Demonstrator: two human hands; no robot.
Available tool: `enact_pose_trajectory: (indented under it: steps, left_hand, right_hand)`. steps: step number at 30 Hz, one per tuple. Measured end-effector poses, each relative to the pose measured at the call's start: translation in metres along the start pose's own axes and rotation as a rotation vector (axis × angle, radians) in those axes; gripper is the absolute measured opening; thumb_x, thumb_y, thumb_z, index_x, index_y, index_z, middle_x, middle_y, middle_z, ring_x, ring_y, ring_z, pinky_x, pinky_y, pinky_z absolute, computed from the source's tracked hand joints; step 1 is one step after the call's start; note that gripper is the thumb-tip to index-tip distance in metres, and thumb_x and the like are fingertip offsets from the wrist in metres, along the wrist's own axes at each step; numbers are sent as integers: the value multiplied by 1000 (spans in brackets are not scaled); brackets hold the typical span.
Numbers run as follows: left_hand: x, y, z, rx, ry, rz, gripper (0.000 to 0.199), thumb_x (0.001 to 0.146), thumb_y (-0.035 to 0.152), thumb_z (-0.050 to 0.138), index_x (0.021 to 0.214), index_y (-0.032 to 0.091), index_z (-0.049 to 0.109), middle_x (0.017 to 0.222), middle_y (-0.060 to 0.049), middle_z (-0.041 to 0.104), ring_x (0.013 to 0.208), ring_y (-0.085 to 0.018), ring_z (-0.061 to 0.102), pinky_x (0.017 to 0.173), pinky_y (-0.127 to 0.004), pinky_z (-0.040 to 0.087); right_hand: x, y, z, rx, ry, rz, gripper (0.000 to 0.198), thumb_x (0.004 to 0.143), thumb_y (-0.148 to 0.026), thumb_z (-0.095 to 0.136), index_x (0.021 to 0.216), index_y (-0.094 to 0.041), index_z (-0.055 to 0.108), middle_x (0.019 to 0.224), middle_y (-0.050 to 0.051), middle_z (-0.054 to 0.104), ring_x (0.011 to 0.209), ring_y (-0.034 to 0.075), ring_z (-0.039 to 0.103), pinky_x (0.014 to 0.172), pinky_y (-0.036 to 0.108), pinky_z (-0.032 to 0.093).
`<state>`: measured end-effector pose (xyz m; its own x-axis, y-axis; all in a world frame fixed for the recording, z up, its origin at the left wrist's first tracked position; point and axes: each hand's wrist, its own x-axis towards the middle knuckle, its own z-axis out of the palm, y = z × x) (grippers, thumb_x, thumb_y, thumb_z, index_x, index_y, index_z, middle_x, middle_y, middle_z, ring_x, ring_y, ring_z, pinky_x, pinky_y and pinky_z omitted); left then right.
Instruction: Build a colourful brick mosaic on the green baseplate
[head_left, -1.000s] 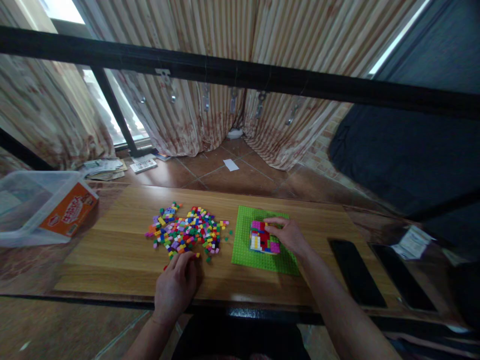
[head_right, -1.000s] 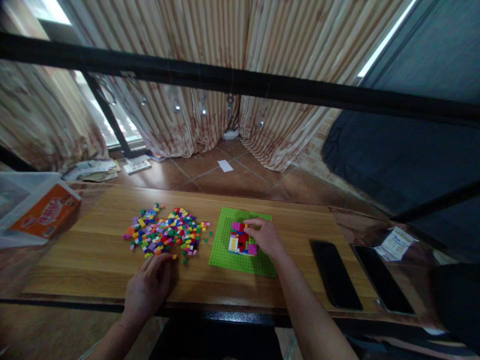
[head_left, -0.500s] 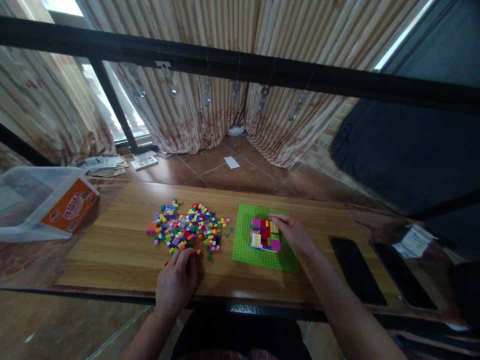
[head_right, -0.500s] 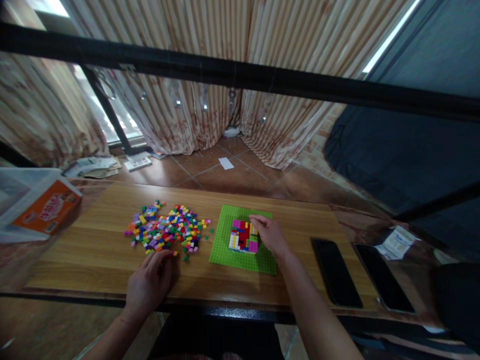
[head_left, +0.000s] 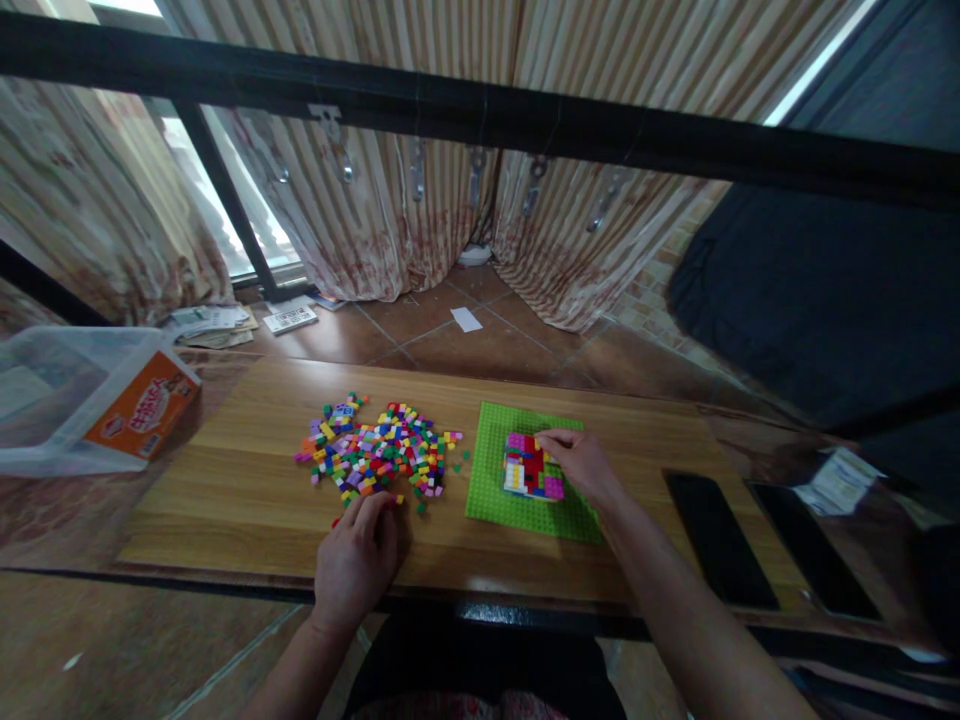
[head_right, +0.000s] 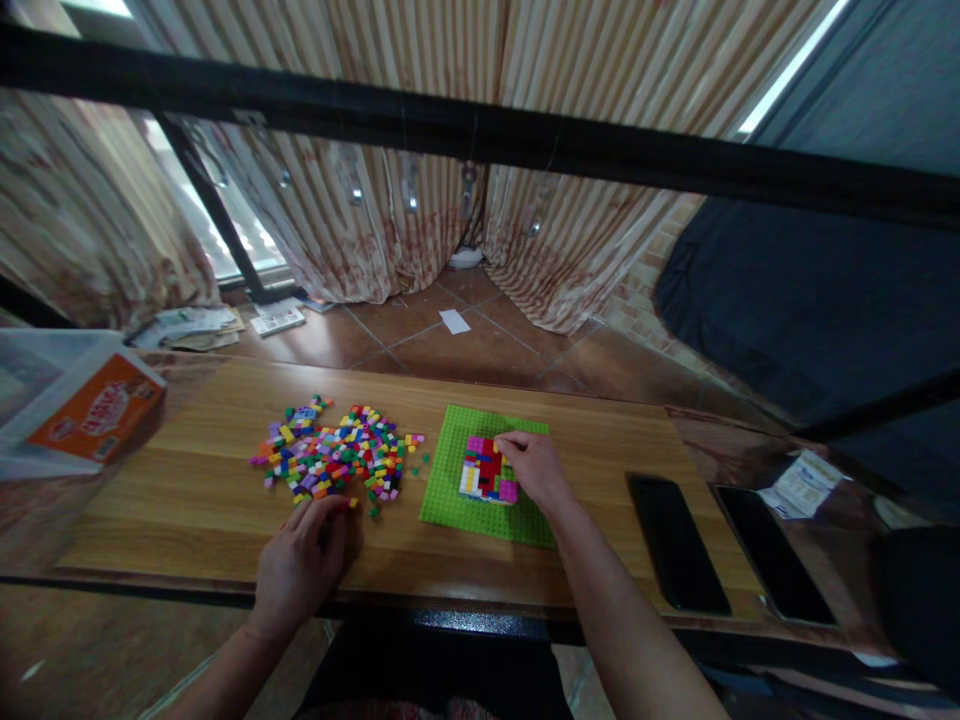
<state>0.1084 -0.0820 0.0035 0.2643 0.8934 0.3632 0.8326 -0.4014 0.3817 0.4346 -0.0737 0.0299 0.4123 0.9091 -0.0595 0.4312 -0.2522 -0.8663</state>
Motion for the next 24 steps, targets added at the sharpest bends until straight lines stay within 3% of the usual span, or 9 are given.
enact_pose_trajectory:
  steps: [9, 18, 24]
  left_hand:
    - [0, 1, 0, 2, 1, -1, 14, 89, 23, 50, 98, 22, 60, 94, -2, 68, 75, -15, 64, 64, -24, 43]
    - [2, 5, -4, -13, -11, -11, 15, 89, 22, 47, 96, 22, 60, 92, -2, 68, 76, -16, 65, 65, -24, 44]
    - [1, 4, -5, -5, -27, 5, 16, 90, 24, 44, 96, 22, 59, 93, -3, 67, 78, -17, 64, 66, -25, 44]
  right_hand:
    - [-3, 2, 4, -134, 13, -93, 25, 78, -36, 55, 82, -21, 75, 87, 5, 75, 82, 22, 68, 78, 35, 50]
    - [-6, 4, 5, -36, -10, -86, 27, 77, -41, 56, 81, -22, 74, 87, 3, 75, 84, 20, 66, 81, 34, 48]
    - [-7, 1, 1, 7, -19, -47, 38, 81, -47, 47, 83, -19, 74, 79, 3, 74, 75, 19, 66, 71, 30, 48]
